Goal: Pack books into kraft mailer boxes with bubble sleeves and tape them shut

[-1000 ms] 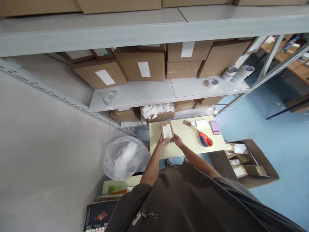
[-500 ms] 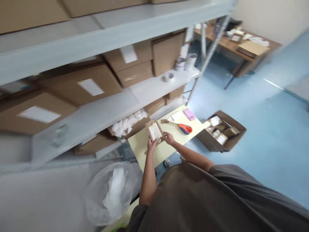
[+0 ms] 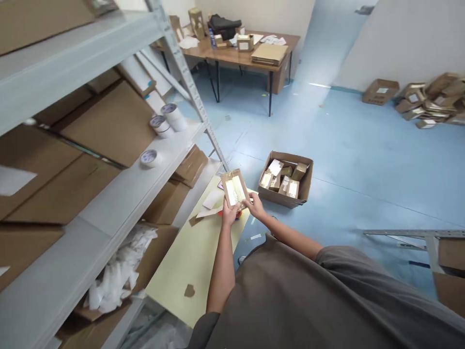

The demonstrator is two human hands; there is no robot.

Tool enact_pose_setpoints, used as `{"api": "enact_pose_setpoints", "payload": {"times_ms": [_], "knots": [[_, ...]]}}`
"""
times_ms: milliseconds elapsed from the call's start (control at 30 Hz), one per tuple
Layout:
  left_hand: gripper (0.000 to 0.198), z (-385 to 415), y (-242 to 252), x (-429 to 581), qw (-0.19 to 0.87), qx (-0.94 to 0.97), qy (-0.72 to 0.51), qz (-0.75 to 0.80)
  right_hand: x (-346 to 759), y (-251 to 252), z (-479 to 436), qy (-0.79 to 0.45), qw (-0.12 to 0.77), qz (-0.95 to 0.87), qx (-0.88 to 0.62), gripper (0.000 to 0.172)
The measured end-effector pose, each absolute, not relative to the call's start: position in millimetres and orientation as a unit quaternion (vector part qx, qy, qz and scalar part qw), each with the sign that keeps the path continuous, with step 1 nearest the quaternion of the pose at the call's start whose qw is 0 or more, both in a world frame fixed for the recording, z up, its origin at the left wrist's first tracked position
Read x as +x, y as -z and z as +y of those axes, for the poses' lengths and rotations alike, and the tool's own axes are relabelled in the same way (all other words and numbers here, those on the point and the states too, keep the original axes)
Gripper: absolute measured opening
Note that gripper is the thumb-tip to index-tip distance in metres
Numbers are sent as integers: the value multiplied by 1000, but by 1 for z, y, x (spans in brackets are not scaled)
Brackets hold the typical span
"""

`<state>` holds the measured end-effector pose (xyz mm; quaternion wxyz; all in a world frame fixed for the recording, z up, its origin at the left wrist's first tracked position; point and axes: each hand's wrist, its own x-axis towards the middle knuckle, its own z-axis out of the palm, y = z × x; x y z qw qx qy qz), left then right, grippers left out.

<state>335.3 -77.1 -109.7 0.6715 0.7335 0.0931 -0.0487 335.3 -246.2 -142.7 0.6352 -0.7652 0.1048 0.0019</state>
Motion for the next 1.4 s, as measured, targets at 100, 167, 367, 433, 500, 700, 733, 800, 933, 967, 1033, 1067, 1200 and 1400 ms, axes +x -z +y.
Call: {"api": "enact_pose_setpoints", "payload": {"times_ms": [100,167,367,433,500,700,733,800,933,967,1033,1067,1200,1400], "knots": [[89,-158,113,376,669,735,100,46,361,147,-327,17,638,152,-755,43],[87,-211,117,400,656,743,129,30,372,151,-379,26,653,171,-738,45],[85,-348,126,461,590,777,221,-11,384,170,-502,80,686,229,-686,57],[93,-379,128,478,563,789,246,-11,390,178,-532,81,679,248,-686,61],[101,-399,129,493,537,807,244,4,396,187,-560,55,649,293,-700,63],[87,-402,123,525,519,832,194,12,406,204,-619,77,564,432,-700,58],[84,-399,121,527,523,831,190,14,408,201,-622,96,570,428,-694,58],[79,-391,119,527,535,826,178,29,416,189,-622,114,582,413,-691,58],[70,-373,118,517,559,811,163,51,440,151,-600,115,587,341,-725,58],[68,-366,118,513,560,811,158,53,445,142,-591,115,589,312,-736,57],[64,-348,116,504,559,815,143,60,454,126,-569,110,593,257,-755,56],[62,-337,114,499,558,817,134,66,458,120,-556,106,593,231,-764,56],[56,-274,103,468,561,820,79,83,463,107,-491,87,585,129,-796,56],[53,-151,83,393,578,805,-38,130,448,100,-359,17,570,-21,-821,56]]}}
